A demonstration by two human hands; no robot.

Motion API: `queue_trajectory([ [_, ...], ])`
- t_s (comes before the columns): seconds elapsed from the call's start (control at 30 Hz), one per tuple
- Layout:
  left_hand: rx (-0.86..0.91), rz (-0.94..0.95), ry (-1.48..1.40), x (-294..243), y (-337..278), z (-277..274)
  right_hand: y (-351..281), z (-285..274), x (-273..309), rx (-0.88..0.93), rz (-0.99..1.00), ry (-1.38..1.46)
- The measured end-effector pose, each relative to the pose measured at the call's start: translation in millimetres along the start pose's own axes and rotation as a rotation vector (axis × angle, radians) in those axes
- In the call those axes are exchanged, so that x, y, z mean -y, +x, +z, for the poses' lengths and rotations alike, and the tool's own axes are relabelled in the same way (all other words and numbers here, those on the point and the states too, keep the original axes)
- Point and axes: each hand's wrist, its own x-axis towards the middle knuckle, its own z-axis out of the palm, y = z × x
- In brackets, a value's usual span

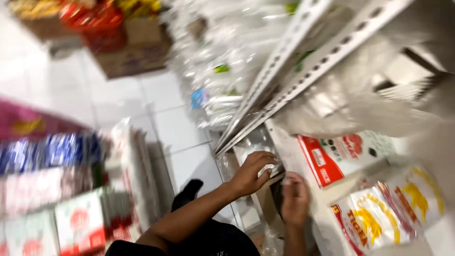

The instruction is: The person handles bags of plastic goods, moving a white and red bag from a stack to a shelf and rearranging other packaged items.

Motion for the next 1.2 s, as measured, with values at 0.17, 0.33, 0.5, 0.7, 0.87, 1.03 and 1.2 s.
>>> queue_trajectory([
  [0.17,-0.103,-0.29,0.088,-8.4,-95.5,12.9,-14.8,28.9,-58.6,0.597,0.061,0.141],
  [0.33,-0.226,-0.493,0.176,-37.5,-204.6,4.2,-62.3,49.8,-78.5,0.82,0.121,0.129],
  [0.5,-0.45,-0.655,0.266,-77.0,-270.0,-24.3,-81.6,98.3,-55.3,1.036,0.236,0.125],
  [0.7,-0.753,-0.772,0.344,-117.9,-315.7,-45.0,-114.2,153.0,-2.5,1.321,0.041,-0.028],
  [0.87,-0.878,-0.773,0.392,-146.2,-354.6,-64.1,-158.0,193.8,41.8,1.467,-0.025,-0.124],
  [1.03,-0.984,-0.776,0.327,-162.9,-400.2,-84.8,-210.9,229.6,50.7,1.638,-0.089,-0.165],
  [1.2,-1.002,-0.785,0.28,-202.4,-458.0,-123.0,-291.8,268.4,59.8,1.741,-0.112,-0.258],
])
